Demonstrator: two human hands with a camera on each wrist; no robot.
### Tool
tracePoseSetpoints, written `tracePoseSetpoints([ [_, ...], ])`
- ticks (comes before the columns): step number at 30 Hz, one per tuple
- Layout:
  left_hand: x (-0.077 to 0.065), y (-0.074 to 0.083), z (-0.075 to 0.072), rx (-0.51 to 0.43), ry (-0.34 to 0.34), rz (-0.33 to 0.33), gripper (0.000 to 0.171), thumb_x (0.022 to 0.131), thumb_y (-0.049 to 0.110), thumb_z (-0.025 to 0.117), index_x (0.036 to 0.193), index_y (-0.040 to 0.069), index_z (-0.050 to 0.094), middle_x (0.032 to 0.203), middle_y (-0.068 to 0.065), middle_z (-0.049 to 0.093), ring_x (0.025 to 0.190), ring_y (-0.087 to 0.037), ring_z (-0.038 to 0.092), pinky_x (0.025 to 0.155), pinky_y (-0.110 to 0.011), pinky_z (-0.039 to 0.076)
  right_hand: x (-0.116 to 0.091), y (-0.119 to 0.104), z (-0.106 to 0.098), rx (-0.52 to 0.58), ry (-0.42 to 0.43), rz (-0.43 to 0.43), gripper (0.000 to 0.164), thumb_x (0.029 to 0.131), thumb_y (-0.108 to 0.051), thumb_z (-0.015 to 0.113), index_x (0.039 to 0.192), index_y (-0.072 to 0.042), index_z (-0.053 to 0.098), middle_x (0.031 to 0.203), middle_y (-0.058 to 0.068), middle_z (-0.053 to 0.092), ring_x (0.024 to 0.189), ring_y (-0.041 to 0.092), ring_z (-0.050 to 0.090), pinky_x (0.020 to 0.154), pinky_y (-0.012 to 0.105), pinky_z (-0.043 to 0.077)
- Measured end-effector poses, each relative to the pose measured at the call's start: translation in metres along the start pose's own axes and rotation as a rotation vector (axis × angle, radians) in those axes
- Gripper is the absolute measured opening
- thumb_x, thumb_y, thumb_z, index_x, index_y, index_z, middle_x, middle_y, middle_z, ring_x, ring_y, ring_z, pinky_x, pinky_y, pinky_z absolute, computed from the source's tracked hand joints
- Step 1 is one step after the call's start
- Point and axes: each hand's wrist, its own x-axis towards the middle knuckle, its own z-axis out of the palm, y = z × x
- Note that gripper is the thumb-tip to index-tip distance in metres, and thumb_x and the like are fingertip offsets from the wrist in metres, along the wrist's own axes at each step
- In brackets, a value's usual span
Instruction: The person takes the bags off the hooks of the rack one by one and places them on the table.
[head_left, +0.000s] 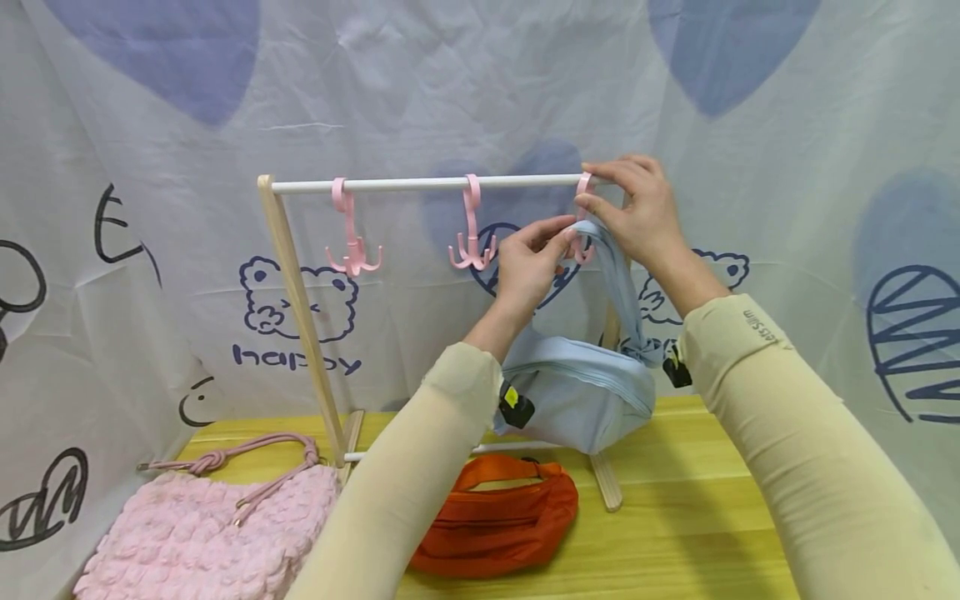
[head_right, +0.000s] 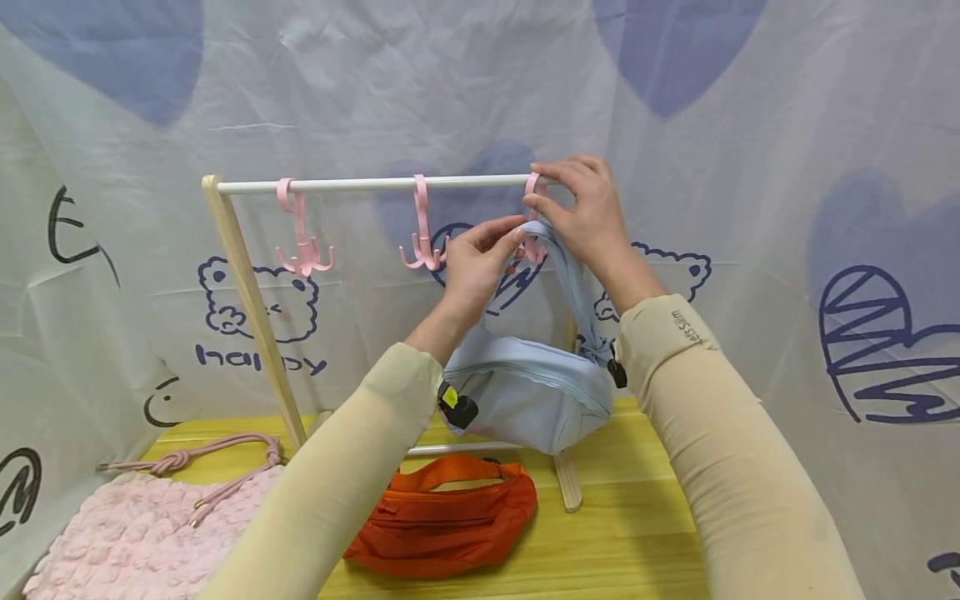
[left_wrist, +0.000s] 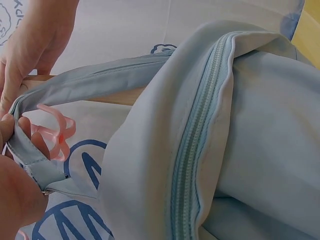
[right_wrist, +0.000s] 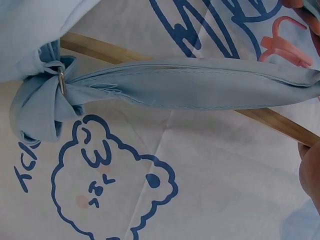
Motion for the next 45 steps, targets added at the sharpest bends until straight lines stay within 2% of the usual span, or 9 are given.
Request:
tracePoseSetpoints([
  [8, -0.002, 0.000, 0.000, -0.001, -0.023, -0.021, 0.024, 0.100, 0.017, 0.071, 0.122, 0.009, 0.077, 0.104, -0.008, 0.077, 0.082, -0.010, 0.069, 0.069, -0.025, 0.059, -0.001, 0.001, -0.001, 0.013, 0.003, 0.006, 0.044, 0.096, -0.021, 0.077, 0.136, -0.005, 0.068, 0.133, 0.016, 0.069, 0.137, 0.034, 0.046, 0.119, 0.050, 0.033],
  [12, -0.002, 0.000, 0.000, -0.009, -0.024, -0.015, 0.024, 0.100, 0.016, 0.071, 0.122, 0.008, 0.077, 0.104, -0.009, 0.077, 0.082, -0.010, 0.069, 0.068, -0.025, 0.058, 0.001, 0.003, -0.001, 0.006, 0.005, 0.005, 0.044, 0.096, -0.020, 0.078, 0.136, -0.005, 0.068, 0.133, 0.016, 0.069, 0.137, 0.034, 0.045, 0.118, 0.050, 0.033],
  [22, -0.008, -0.001, -0.003, -0.019, -0.007, -0.008, 0.025, 0.099, 0.015, 0.072, 0.123, 0.007, 0.077, 0.106, -0.011, 0.077, 0.080, -0.009, 0.069, 0.075, -0.041, 0.061, 0.000, 0.003, 0.001, -0.003, -0.003, 0.019, 0.045, 0.097, -0.022, 0.077, 0.137, -0.006, 0.067, 0.133, 0.016, 0.069, 0.137, 0.033, 0.046, 0.117, 0.051, 0.035],
  [25, -0.010, 0.000, -0.005, -0.026, -0.010, 0.004, 0.025, 0.099, 0.014, 0.072, 0.123, 0.006, 0.077, 0.106, -0.014, 0.076, 0.080, -0.008, 0.068, 0.074, -0.038, 0.061, 0.001, 0.001, 0.002, 0.003, 0.000, 0.015, 0.044, 0.097, -0.022, 0.077, 0.137, -0.006, 0.067, 0.133, 0.016, 0.069, 0.137, 0.033, 0.046, 0.117, 0.051, 0.035],
  [28, -0.012, 0.002, -0.007, -0.038, -0.008, 0.009, 0.026, 0.099, 0.014, 0.072, 0.123, 0.006, 0.076, 0.105, -0.017, 0.076, 0.080, -0.009, 0.067, 0.069, -0.028, 0.058, 0.001, 0.001, 0.003, 0.003, 0.001, 0.009, 0.045, 0.096, -0.022, 0.077, 0.137, -0.006, 0.068, 0.133, 0.016, 0.069, 0.136, 0.033, 0.046, 0.117, 0.051, 0.036],
  [30, -0.014, 0.003, -0.008, -0.046, -0.004, 0.014, 0.026, 0.099, 0.014, 0.072, 0.123, 0.005, 0.076, 0.104, -0.018, 0.076, 0.082, -0.013, 0.069, 0.067, -0.026, 0.057, 0.001, 0.001, 0.004, 0.000, 0.003, 0.005, 0.045, 0.096, -0.022, 0.077, 0.137, -0.006, 0.068, 0.132, 0.016, 0.069, 0.136, 0.033, 0.046, 0.117, 0.051, 0.035],
  [35, -0.016, 0.008, -0.010, -0.065, 0.010, 0.039, 0.026, 0.099, 0.012, 0.072, 0.123, 0.003, 0.076, 0.104, -0.017, 0.077, 0.089, -0.030, 0.072, 0.068, -0.030, 0.058, 0.003, 0.002, 0.005, 0.010, 0.019, -0.029, 0.044, 0.095, -0.020, 0.078, 0.135, -0.004, 0.069, 0.129, 0.017, 0.070, 0.133, 0.036, 0.048, 0.115, 0.052, 0.036],
  [42, -0.020, 0.017, -0.017, -0.098, 0.017, 0.036, 0.026, 0.099, 0.011, 0.072, 0.123, 0.001, 0.075, 0.106, -0.016, 0.077, 0.080, -0.010, 0.070, 0.068, -0.028, 0.058, 0.005, 0.000, 0.004, 0.010, 0.006, -0.059, 0.044, 0.095, -0.018, 0.079, 0.135, -0.003, 0.068, 0.129, 0.018, 0.070, 0.132, 0.037, 0.048, 0.116, 0.052, 0.036],
  [45, -0.023, 0.018, -0.019, -0.118, 0.013, 0.034, 0.026, 0.098, 0.009, 0.073, 0.123, 0.000, 0.075, 0.107, -0.021, 0.076, 0.078, -0.010, 0.069, 0.066, -0.026, 0.057, 0.003, 0.002, 0.003, 0.004, 0.008, -0.091, 0.044, 0.095, -0.017, 0.079, 0.135, -0.002, 0.068, 0.127, 0.020, 0.071, 0.130, 0.039, 0.050, 0.115, 0.053, 0.036],
])
